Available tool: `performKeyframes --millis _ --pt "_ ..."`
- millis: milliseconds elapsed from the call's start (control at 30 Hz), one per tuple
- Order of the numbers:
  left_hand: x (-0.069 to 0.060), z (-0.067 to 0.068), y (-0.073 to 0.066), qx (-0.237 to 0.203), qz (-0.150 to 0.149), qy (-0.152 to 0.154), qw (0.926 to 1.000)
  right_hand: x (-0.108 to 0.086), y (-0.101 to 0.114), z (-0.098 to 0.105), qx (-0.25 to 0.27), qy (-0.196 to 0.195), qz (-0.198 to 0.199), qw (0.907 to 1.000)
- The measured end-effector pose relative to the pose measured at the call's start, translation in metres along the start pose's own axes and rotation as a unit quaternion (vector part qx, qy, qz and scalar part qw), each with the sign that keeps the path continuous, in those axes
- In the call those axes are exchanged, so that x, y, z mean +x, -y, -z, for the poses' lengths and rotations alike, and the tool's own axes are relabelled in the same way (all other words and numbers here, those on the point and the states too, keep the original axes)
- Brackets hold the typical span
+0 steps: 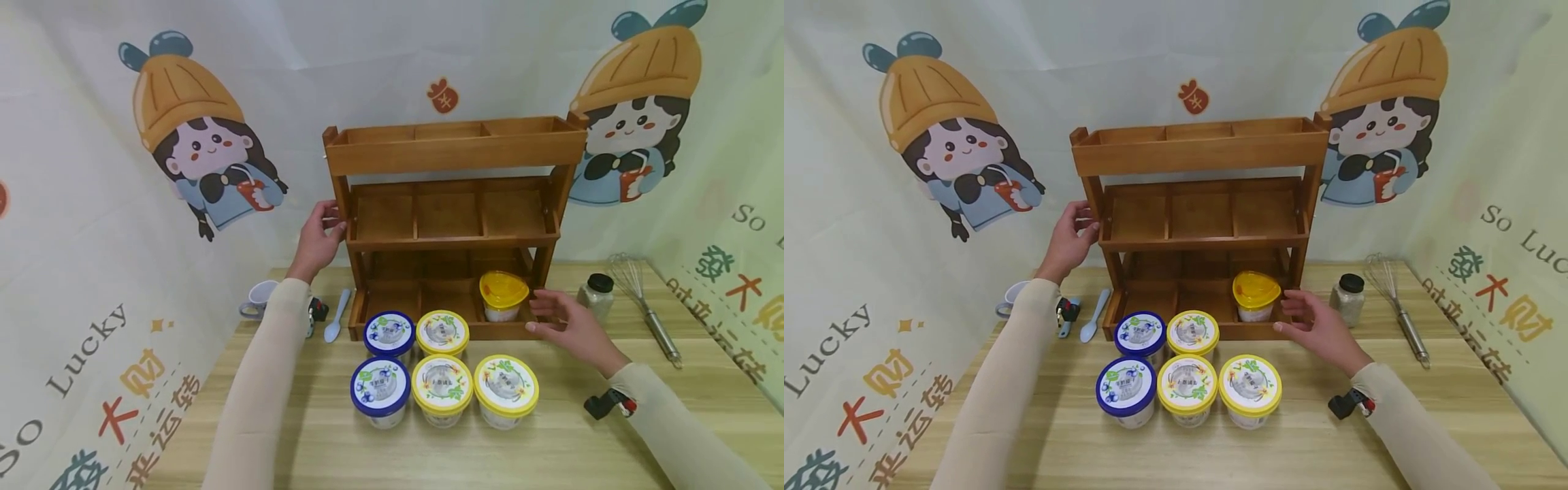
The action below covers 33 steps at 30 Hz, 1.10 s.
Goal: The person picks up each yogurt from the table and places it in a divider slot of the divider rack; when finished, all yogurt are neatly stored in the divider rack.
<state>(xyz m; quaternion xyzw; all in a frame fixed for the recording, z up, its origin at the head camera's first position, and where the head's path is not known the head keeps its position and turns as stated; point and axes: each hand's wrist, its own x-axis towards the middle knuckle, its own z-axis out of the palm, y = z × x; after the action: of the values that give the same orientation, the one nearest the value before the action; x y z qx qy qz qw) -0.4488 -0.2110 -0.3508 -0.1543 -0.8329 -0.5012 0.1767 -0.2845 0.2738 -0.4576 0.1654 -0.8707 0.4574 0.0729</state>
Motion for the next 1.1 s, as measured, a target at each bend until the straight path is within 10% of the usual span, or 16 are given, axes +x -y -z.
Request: performKeyframes --millis 1100 --pt "-0.003 0.000 0.002 0.005 -0.005 0.002 1.0000 -0.062 0.037 -0.025 0.062 0.099 0.049 0.9919"
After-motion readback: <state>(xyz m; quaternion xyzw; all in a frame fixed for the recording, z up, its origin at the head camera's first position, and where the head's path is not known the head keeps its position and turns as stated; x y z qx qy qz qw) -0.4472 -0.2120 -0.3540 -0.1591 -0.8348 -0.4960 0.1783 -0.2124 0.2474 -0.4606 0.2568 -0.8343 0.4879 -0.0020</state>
